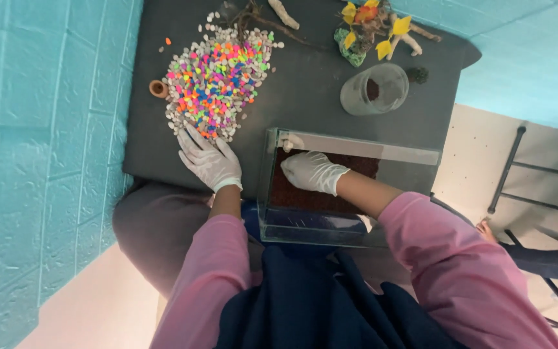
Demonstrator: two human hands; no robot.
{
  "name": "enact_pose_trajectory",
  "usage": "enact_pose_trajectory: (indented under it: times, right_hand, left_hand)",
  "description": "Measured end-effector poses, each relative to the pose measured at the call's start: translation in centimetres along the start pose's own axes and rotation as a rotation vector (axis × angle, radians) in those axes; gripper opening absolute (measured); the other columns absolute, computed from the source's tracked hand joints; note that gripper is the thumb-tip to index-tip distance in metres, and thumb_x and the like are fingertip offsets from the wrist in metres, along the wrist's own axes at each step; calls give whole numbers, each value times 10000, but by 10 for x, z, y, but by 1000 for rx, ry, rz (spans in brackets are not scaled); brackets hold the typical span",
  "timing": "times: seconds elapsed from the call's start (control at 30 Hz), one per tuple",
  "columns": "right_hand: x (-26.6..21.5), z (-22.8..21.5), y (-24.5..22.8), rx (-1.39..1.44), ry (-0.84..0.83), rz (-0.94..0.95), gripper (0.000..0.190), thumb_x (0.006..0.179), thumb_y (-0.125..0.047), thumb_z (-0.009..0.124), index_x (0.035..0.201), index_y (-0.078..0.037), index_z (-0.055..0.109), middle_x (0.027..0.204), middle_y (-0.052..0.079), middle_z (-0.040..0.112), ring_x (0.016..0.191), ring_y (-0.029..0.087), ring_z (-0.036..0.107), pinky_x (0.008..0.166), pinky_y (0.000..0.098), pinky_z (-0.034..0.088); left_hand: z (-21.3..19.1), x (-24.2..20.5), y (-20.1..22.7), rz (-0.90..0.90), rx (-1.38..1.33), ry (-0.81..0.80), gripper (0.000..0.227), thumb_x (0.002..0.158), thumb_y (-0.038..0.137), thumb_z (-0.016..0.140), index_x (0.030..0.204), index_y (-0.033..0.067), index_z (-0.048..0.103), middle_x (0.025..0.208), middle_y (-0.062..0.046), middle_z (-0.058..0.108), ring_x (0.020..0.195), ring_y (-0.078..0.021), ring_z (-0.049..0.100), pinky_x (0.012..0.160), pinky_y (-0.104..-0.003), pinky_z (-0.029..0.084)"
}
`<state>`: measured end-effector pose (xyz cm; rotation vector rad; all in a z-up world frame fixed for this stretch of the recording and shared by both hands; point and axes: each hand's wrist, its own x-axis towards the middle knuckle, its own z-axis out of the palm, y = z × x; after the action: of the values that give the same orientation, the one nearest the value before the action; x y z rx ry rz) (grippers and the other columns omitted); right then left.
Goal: Arranging white stones and decorative items inside a glass terrarium filled with soil.
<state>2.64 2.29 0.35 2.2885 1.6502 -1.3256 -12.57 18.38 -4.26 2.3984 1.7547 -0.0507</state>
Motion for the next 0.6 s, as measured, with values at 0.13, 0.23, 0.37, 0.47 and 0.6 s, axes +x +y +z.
enact_pose_trajectory:
  times: [0.13, 0.23, 0.37, 0.47, 0.6]
  right_hand:
    - [-3, -2, -5, 56, -102, -69, 297, 959, -323, 490, 940, -129, 714, 858, 116, 737, 886, 332, 723, 747, 451, 570]
    - [-9, -18, -7, 80, -225, -70, 331, 952, -310, 468, 926, -149, 756, 860, 74, 771, 834, 295, 732, 772, 433, 564]
    - [7, -18, 2, 445, -250, -95, 271, 918, -255, 522, 1048, -152, 737, 987, 75, 786, 961, 268, 733, 885, 418, 565]
    - [18, 1, 7, 577, -244, -82, 242, 942, -302, 570, 1100, -197, 720, 1046, 54, 780, 981, 211, 748, 907, 389, 578]
    - [22, 24, 9, 718, -359, -51, 267, 943, -281, 557, 1117, -202, 743, 1041, 72, 780, 981, 204, 756, 905, 359, 591]
  left_hand:
    - [0, 2, 1, 3, 2, 15, 729, 1071, 399, 464, 1628, 64, 134, 1634, -193, 125, 1527, -328, 171, 1266, -458, 156]
    - [2, 3, 2, 9, 29, 21, 734, 1067, 428, 442, 1620, 68, 122, 1630, -176, 124, 1533, -308, 144, 1263, -452, 141]
    - [8, 3, 1, 13, 21, 56, 717, 1086, 424, 434, 1626, 65, 128, 1633, -184, 129, 1537, -312, 158, 1268, -447, 156]
    - [6, 3, 3, 8, 20, 45, 718, 1093, 411, 460, 1629, 71, 124, 1634, -183, 130, 1538, -312, 175, 1275, -443, 147]
    - [-3, 2, 5, -10, 33, 16, 724, 1099, 399, 477, 1632, 84, 103, 1627, -172, 132, 1531, -302, 191, 1279, -432, 144]
